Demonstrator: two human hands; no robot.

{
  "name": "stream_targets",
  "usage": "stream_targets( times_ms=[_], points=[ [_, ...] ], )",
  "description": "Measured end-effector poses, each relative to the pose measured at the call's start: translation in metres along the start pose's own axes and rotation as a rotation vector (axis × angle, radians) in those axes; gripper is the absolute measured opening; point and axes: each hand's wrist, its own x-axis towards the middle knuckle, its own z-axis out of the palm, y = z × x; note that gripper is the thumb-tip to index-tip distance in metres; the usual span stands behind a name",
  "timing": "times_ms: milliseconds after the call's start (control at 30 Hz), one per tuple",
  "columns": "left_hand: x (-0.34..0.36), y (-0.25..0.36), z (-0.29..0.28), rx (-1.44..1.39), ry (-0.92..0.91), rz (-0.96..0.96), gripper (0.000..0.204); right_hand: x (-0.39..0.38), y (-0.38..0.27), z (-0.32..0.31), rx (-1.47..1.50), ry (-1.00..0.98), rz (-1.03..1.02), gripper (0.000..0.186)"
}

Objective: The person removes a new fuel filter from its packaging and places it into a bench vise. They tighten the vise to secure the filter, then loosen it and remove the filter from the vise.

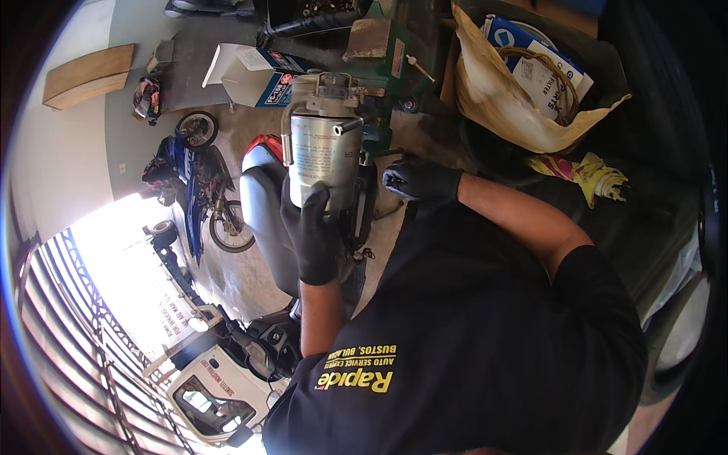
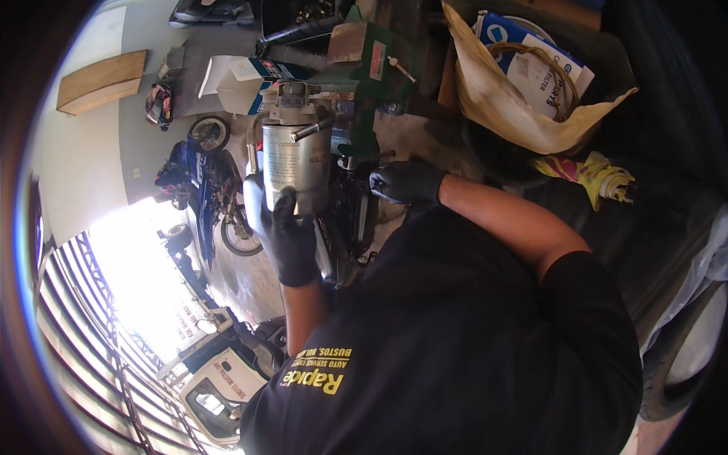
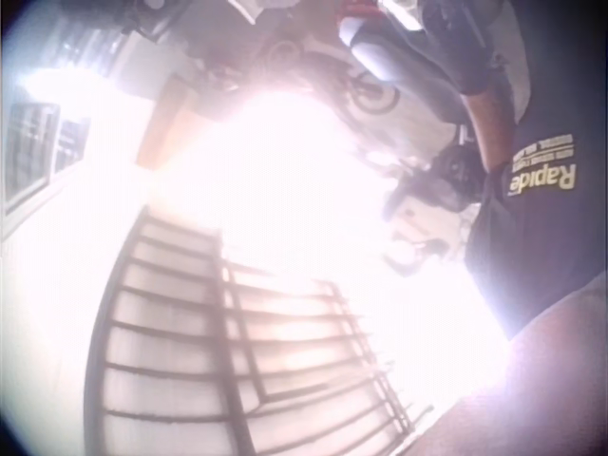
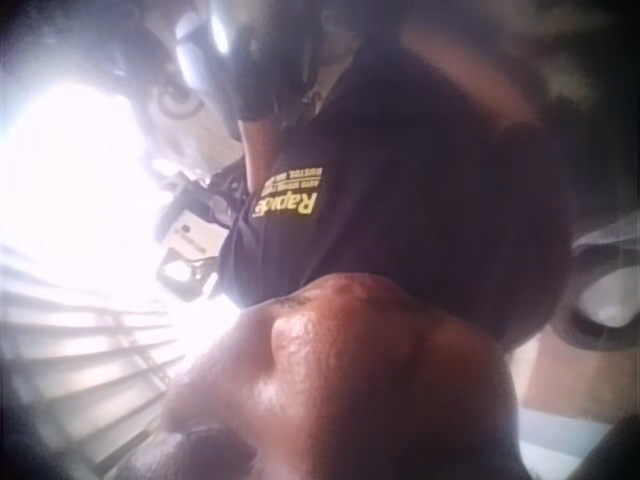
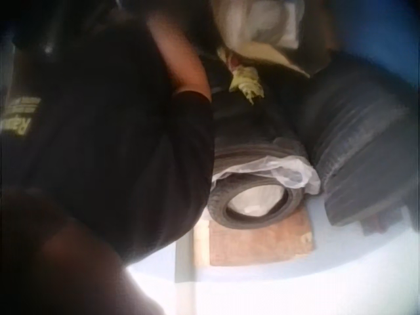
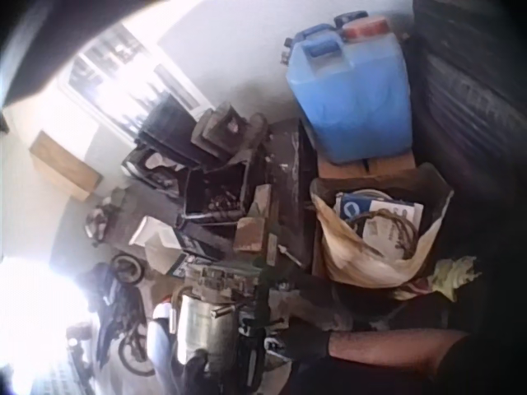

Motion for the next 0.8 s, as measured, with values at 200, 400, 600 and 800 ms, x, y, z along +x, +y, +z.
stream_targets(
  times_ms=[200,400,600,800],
  points=[
    [-0.002,-0.029,-0.007,0.087,-0.005,0.03,0.036,-0.005,0.016,-0.002,-0.048,0.512,0.169,0.036],
    [0.005,-0.055,-0.023,0.523,-0.069,0.504,0.047,0.021,0.038,0.004,-0.055,0.359,0.062,0.04],
    [-0.003,-0.062,-0.034,0.774,-0.04,0.477,0.058,-0.002,0.035,-0.028,-0.11,0.146,0.122,0.031],
    [-0.006,-0.064,-0.034,0.619,-0.046,0.389,0.034,-0.058,-0.018,-0.067,-0.313,0.194,0.087,0.027]
  ],
)
